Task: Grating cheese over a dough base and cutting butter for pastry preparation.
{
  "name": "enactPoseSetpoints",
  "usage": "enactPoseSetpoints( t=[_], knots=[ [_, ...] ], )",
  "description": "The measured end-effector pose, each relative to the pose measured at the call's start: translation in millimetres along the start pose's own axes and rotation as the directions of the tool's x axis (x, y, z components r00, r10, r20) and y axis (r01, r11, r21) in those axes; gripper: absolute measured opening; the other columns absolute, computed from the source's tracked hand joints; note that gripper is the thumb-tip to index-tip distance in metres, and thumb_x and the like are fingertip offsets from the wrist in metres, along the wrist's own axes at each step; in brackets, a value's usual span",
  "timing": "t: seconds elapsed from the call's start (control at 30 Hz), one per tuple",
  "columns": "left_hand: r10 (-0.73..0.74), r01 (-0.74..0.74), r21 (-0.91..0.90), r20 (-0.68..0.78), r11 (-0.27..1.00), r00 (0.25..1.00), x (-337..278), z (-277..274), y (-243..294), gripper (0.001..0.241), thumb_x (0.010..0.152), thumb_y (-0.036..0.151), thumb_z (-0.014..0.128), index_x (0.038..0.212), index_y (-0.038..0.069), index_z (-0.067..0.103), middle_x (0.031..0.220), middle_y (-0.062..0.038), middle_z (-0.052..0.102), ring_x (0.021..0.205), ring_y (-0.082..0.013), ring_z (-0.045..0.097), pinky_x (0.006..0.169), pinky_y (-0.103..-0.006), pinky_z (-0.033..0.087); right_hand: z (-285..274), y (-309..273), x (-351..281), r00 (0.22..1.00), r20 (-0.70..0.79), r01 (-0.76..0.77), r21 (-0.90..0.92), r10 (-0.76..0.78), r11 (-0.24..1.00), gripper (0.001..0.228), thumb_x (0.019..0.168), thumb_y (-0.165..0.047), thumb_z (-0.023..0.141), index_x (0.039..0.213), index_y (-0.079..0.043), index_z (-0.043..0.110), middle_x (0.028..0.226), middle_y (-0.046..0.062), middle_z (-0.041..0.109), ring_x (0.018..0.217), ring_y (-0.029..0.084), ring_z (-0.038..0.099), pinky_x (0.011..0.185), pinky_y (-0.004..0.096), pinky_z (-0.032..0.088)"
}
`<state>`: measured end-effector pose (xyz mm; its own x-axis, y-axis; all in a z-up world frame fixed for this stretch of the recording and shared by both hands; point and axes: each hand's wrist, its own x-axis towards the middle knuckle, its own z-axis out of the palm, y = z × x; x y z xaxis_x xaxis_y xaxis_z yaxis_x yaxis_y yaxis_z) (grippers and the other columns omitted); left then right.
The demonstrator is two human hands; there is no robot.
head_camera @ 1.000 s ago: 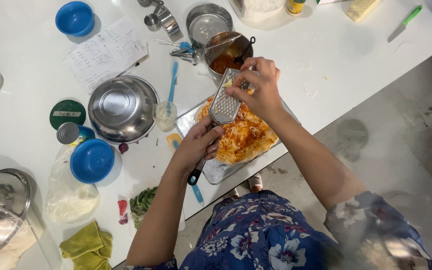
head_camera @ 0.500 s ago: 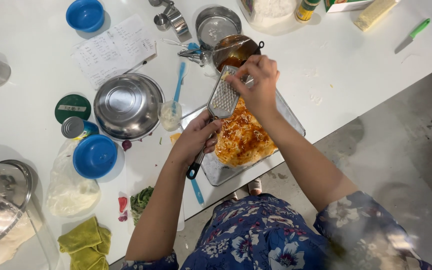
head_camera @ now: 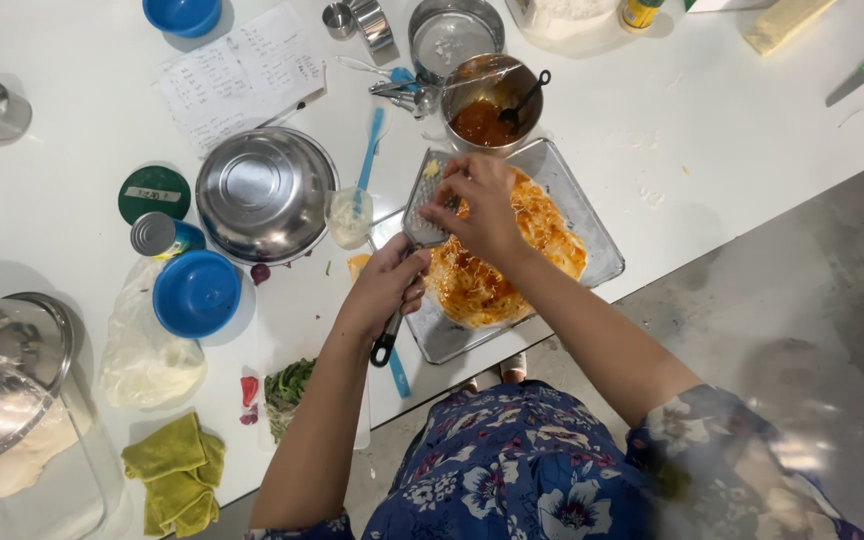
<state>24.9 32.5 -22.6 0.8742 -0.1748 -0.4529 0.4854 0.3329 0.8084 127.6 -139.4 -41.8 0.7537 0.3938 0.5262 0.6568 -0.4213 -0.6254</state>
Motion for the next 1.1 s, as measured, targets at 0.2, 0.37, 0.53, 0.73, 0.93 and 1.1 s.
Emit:
enactPoseSetpoints(
  t=[0.2,0.37,0.53,0.73,0.93,1.1],
  knots=[
    [-0.014,0.012,-0.031,-0.059,0.999,0.998,-4.4,-27.9,-31.2,0.012,0.1,0.014,0.059,0.107,0.007,0.054,0.082,0.0,0.05,0.055,-0.0055,0.042,0.043,-0.0223,0.034,38.7,29.5,-9.9,0.999,0.032,-0.03,0.005,0.03,1.0,0.029,0.087,-0.035,0.086,0.087,-0.013,0.067,0.117,0.004,0.056,0.121,0.028,0.047,0.104,0.047,0.033],
    [-0.048,0.044,-0.042,-0.101,0.998,0.994,-5.2,-26.4,-39.8,0.011,0.1,0.016,0.058,0.106,0.009,0.053,0.081,0.0,0.05,0.054,-0.0055,0.041,0.043,-0.022,0.034,43.3,41.8,-10.6,0.997,0.034,-0.063,-0.012,0.064,0.998,0.029,0.087,-0.038,0.084,0.087,-0.014,0.069,0.115,0.004,0.057,0.119,0.028,0.048,0.101,0.048,0.032],
    [-0.048,0.046,-0.042,-0.053,0.998,0.997,-4.2,-16.7,-40.4,0.012,0.101,0.015,0.06,0.103,0.007,0.052,0.081,0.001,0.049,0.055,-0.0046,0.043,0.042,-0.0214,0.035,32.6,51.9,-14.5,0.989,-0.065,-0.133,-0.057,0.13,0.989,0.025,0.088,-0.033,0.085,0.09,-0.012,0.072,0.113,0.004,0.058,0.114,0.027,0.049,0.099,0.045,0.033],
    [-0.103,0.102,-0.015,-0.041,0.995,0.994,0.2,-2.3,-36.4,0.01,0.101,0.017,0.059,0.105,0.008,0.056,0.079,0.002,0.05,0.054,-0.0032,0.042,0.042,-0.0209,0.035,10.7,7.9,-47.0,0.993,-0.074,-0.092,-0.025,0.09,0.995,0.026,0.088,-0.03,0.085,0.089,-0.01,0.069,0.114,0.006,0.057,0.114,0.027,0.05,0.101,0.043,0.036],
    [-0.105,0.105,0.005,0.011,0.994,0.994,-4.0,20.4,-38.4,0.018,0.099,0.016,0.057,0.117,0.011,0.055,0.075,0.004,0.047,0.051,-0.0046,0.04,0.042,-0.0224,0.032,-0.4,18.5,-66.5,0.991,-0.035,-0.131,-0.022,0.13,0.991,0.027,0.087,-0.033,0.083,0.088,-0.011,0.067,0.113,0.007,0.057,0.113,0.028,0.049,0.1,0.045,0.035],
    [-0.093,0.093,0.011,0.051,0.996,0.994,1.6,15.4,-51.3,0.021,0.101,0.016,0.056,0.121,0.011,0.055,0.073,0.004,0.044,0.052,-0.0043,0.038,0.043,-0.0221,0.032,-6.9,30.6,-73.5,0.983,-0.04,-0.178,-0.019,0.177,0.984,0.025,0.089,-0.033,0.081,0.089,-0.012,0.067,0.119,0.007,0.056,0.119,0.028,0.048,0.105,0.046,0.032]
  ],
)
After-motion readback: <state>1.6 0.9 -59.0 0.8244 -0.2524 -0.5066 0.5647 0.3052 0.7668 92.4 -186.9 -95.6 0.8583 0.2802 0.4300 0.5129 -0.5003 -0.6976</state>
